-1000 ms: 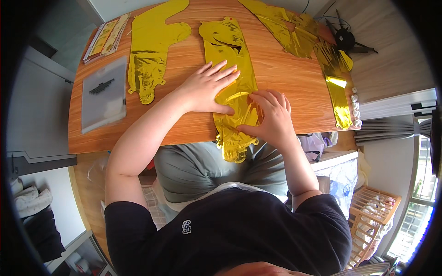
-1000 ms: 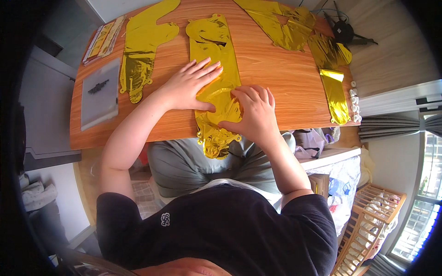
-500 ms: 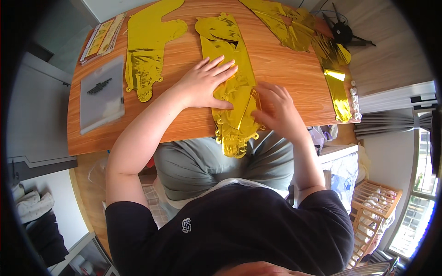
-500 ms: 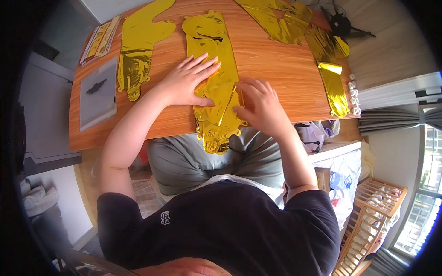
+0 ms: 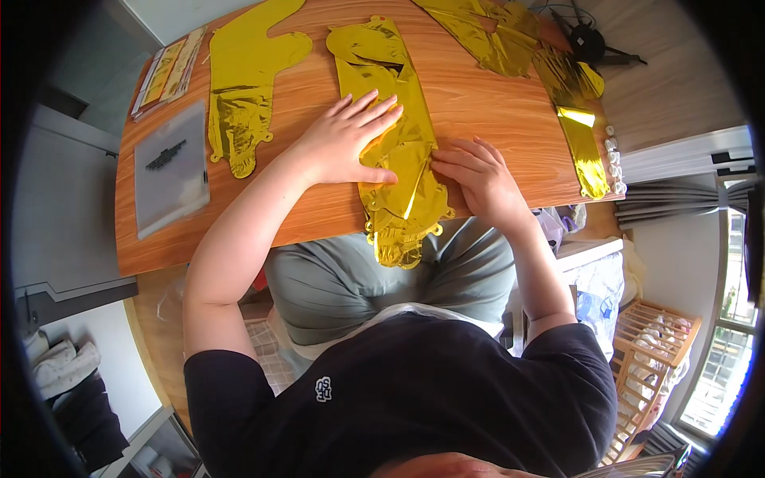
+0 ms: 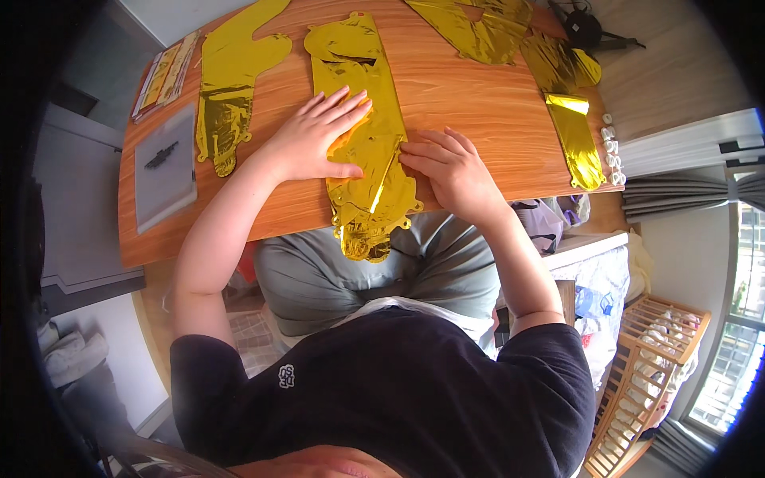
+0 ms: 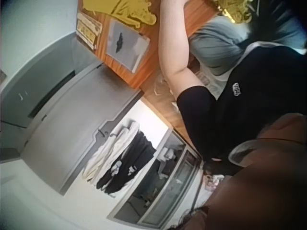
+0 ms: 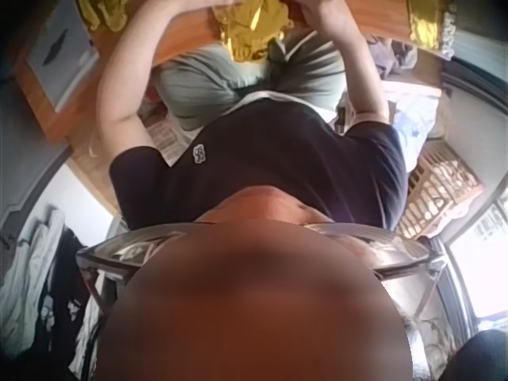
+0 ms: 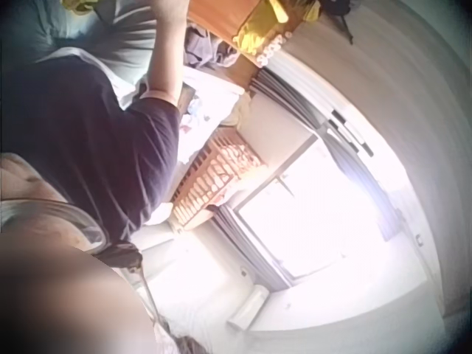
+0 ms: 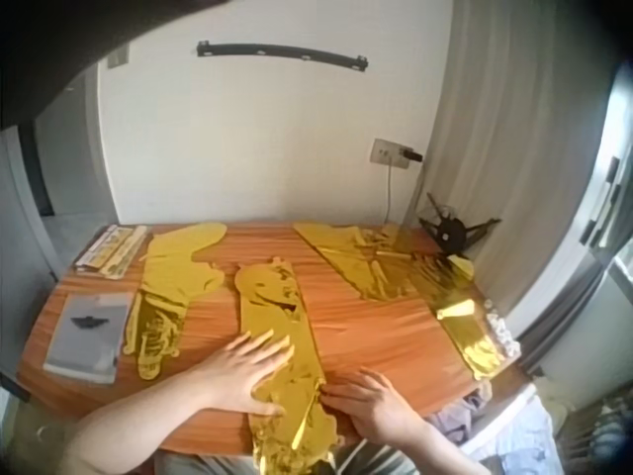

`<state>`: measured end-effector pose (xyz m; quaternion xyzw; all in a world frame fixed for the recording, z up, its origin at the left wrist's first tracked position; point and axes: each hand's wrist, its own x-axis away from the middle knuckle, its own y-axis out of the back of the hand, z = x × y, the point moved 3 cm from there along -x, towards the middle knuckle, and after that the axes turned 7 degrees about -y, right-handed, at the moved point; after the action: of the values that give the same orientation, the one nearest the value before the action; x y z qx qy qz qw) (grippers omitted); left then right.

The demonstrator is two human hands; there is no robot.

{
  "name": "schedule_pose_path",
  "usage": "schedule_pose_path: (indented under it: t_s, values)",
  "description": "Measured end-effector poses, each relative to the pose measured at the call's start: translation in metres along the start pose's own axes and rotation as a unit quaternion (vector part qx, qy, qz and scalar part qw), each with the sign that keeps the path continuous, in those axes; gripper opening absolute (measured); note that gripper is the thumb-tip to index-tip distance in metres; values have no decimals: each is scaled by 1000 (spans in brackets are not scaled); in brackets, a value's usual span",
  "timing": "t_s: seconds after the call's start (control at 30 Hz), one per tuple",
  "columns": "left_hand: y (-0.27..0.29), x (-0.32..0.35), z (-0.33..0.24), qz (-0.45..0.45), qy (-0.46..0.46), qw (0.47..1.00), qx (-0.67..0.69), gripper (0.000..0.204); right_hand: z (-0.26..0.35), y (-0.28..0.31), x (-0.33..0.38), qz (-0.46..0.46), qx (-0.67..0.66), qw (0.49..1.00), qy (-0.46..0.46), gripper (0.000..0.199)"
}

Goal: Folding a gold-colored foil balloon on a wooden desk.

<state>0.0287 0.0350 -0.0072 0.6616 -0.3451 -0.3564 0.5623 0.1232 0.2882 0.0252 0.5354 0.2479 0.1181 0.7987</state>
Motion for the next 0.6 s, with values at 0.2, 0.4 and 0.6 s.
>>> schedule_pose_path:
  t_s: [0.2,0.4,0.6]
  values:
    - [4,-1,-3,10,-6,1000,-1,114,-3,-3,1,6,-119,993,20,37]
    - [8,2,-11,23,-27,999,-3,110,2,3,13,23,-114,992,53,39]
    - [8,6,-19,34,-36,999,-23,111,11,12,24,80,-41,991,104,59]
